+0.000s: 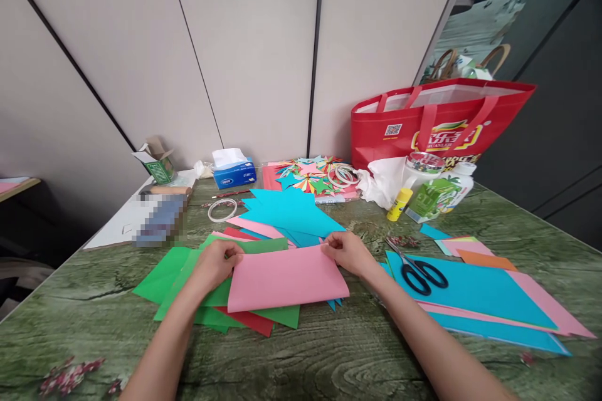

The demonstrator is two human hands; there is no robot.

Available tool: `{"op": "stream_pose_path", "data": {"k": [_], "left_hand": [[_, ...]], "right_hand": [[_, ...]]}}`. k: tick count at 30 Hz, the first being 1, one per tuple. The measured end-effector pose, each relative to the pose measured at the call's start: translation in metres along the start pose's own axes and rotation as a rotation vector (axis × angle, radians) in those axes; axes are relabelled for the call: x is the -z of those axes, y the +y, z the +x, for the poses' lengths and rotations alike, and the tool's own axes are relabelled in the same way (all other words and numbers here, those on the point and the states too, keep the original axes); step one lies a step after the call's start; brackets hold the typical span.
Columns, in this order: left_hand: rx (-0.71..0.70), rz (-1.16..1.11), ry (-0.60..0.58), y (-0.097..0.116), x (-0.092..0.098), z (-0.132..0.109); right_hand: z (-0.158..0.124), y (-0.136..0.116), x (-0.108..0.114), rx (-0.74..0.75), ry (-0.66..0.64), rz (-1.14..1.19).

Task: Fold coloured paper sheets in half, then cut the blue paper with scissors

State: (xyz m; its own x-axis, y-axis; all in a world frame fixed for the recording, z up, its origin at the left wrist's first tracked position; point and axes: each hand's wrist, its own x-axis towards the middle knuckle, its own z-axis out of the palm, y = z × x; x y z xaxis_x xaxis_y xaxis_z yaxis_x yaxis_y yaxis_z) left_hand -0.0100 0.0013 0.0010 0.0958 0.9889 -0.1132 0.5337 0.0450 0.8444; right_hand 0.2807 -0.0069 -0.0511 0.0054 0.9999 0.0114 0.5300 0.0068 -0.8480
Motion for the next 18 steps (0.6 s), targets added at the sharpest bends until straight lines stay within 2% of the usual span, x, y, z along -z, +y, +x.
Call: {"op": "stream_pose_path", "data": {"k": [2, 7, 14, 18], "left_hand": [[-0.021, 0.063, 0.008, -0.002, -0.001, 0.000], [-0.026, 0.559, -0.057, 0.001, -0.005, 0.000], [-0.037, 0.781, -0.127, 0.003, -0.009, -0.003], [-0.048, 0.884, -0.109, 0.008, -0.011, -0.007]], "right_hand": [[-0.001, -0.003, -0.001, 0.010, 0.009, -0.094], [-0.005, -0.011, -0.004, -0.006, 0.006, -0.255], [-0.012, -0.026, -0.007, -0.023, -0.074, -0.591], [-0.012, -0.033, -0.007, -0.032, -0.091, -0.689]]}}
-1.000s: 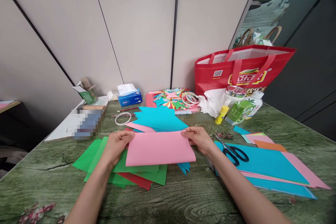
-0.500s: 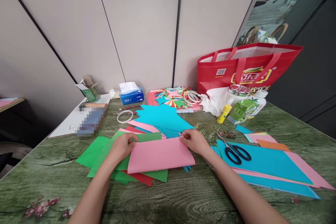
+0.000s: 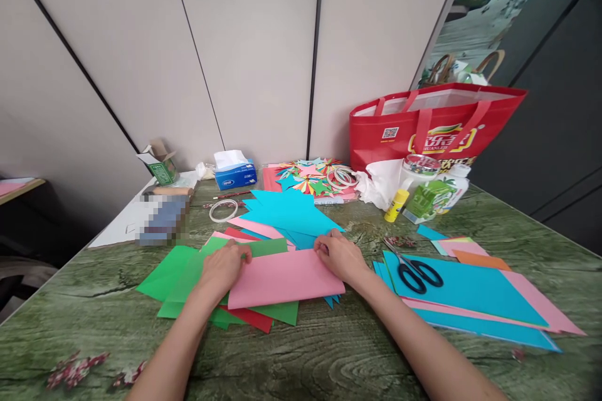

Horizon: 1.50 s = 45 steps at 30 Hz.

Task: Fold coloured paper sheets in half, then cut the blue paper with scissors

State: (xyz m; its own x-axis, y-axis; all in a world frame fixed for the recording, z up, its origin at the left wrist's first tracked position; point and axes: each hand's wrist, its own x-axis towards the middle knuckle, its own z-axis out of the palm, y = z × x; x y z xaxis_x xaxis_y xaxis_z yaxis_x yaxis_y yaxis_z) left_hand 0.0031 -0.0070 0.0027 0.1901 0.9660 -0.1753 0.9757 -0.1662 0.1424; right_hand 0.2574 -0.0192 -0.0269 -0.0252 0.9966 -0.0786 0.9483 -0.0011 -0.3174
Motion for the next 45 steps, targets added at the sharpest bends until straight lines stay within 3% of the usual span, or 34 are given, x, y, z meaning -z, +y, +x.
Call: {"op": "stream_pose_path", "data": {"k": [8, 13, 17, 25, 32, 45], "left_hand": [[-0.187, 0.106, -0.016, 0.017, -0.003, 0.000], [-0.333, 0.119, -0.070, 0.023, 0.003, -0.001], [-0.401, 0.261, -0.168, 0.034, 0.013, -0.003], [-0.391, 0.361, -0.297, 0.054, 0.015, 0.001], [-0.372, 0.363, -0.382, 0.058, 0.021, 0.002], [-0.428, 0.241, -0.337, 0.065, 0.009, 0.004]], "right_hand": [[0.003, -0.009, 0.000, 0.261, -0.056, -0.015], [0.003, -0.016, 0.003, 0.287, -0.119, -0.090], [0.007, -0.023, 0.004, 0.278, -0.146, -0.096], [0.012, -0.035, 0.006, 0.454, -0.245, -0.022], [0.011, -0.051, 0.013, 0.438, -0.317, -0.093], [0.001, -0.067, 0.009, 0.377, -0.322, -0.216]]}}
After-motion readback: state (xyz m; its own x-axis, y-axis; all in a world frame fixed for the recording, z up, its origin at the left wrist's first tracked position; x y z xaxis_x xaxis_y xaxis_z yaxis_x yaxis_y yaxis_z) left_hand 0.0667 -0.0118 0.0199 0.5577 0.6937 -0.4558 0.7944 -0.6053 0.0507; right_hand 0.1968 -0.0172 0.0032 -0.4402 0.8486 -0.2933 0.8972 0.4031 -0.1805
